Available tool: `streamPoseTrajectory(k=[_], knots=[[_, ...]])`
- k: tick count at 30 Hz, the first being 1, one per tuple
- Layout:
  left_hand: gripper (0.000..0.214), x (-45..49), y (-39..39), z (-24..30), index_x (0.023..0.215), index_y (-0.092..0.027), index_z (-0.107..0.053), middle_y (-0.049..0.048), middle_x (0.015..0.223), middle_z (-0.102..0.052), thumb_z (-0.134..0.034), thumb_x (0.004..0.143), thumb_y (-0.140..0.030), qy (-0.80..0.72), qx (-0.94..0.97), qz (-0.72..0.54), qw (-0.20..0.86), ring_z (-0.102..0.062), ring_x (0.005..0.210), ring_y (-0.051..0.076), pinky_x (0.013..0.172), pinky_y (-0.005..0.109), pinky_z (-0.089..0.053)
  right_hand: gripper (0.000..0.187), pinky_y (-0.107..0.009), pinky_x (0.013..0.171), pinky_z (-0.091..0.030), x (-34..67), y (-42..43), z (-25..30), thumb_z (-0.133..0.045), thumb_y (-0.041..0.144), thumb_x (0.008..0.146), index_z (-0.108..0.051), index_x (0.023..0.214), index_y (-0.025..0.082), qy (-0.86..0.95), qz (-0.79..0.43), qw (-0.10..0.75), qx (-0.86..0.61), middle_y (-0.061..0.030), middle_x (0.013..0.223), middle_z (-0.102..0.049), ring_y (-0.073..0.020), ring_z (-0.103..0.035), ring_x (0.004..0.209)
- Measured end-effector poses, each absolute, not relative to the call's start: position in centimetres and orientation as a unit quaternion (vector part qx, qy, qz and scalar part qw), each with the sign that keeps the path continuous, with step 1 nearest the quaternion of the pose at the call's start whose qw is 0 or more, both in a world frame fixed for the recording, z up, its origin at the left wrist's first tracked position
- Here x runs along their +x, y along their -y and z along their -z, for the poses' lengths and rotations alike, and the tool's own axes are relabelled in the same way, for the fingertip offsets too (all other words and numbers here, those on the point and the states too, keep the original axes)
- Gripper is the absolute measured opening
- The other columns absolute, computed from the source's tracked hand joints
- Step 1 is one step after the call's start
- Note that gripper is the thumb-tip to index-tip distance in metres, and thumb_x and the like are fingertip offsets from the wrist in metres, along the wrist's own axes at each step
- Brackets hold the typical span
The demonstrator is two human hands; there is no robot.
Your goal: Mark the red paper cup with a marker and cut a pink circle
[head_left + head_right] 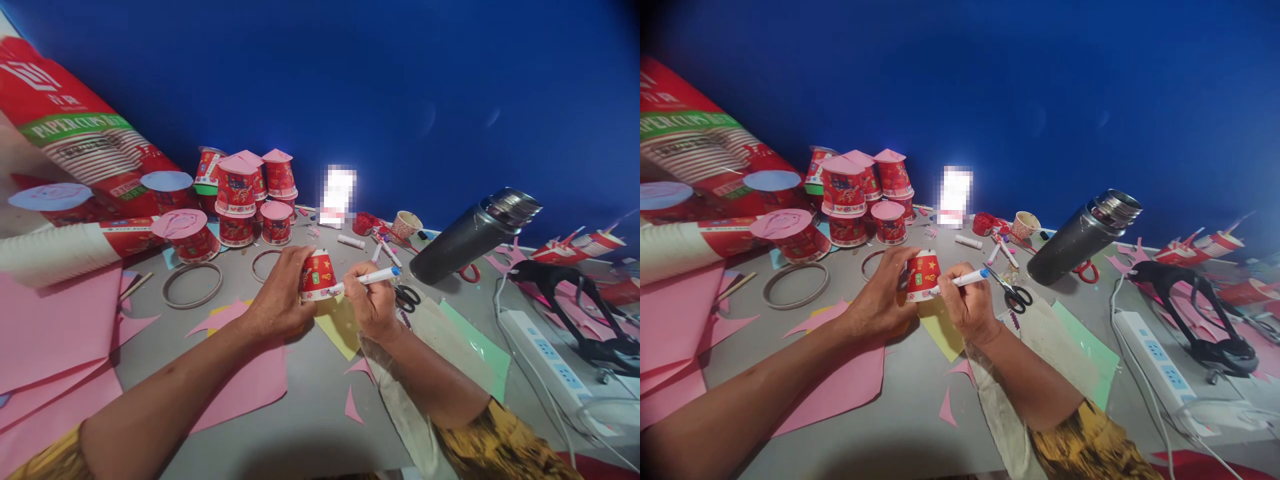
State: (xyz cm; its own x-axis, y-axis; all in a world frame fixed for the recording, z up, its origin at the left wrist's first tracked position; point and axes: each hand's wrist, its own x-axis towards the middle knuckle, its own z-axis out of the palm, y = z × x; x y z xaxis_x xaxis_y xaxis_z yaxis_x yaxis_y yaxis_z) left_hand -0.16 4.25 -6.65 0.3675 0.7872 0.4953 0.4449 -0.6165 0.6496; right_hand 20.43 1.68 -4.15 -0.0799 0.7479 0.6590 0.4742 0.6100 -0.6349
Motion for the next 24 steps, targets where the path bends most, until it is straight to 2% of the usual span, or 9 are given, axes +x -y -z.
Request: streamPoseTrajectory(k=[10,18,24], knots=[[0.083,-0.11,-4.11,6.44,0.152,-0.026,-0.043,0.0149,0.147,-0.052,-0.070,0.075,-0.013,-0.384,0.802,-0.408,0.208,-0.055,0.138,0.036,0.116,0.058,-0.051,0.023,-0.028,0.064,-0.051,20.40,-1.75,4.31,-0.058,0.033,0.103,-0.060,0.082,0.025,0.733,-0.115,0.513,-0.431,0.0006,0.072,-0.069,-0.0158,-0.063,0.061],[0.081,-0.04,-4.09,6.53,0.152,-0.024,-0.044,0.0151,0.146,-0.052,-0.073,0.077,-0.015,-0.384,0.803,-0.409,0.200,-0.056,0.136,0.036,0.116,0.057,-0.051,0.020,-0.026,0.063,-0.051,20.30,-1.51,4.22,-0.058,0.030,0.104,-0.061,0.084,0.024,0.738,-0.102,0.522,-0.415,0.0019,0.072,-0.068,-0.0149,-0.062,0.060],[0.083,-0.03,-4.32,6.90,0.153,-0.024,-0.043,0.0152,0.145,-0.053,-0.072,0.076,-0.013,-0.374,0.809,-0.414,0.184,-0.056,0.136,0.036,0.117,0.058,-0.051,0.023,-0.027,0.061,-0.049,20.24,-1.51,4.34,-0.058,0.034,0.104,-0.061,0.084,0.024,0.749,-0.095,0.499,-0.425,0.0011,0.071,-0.067,-0.0152,-0.060,0.060]])
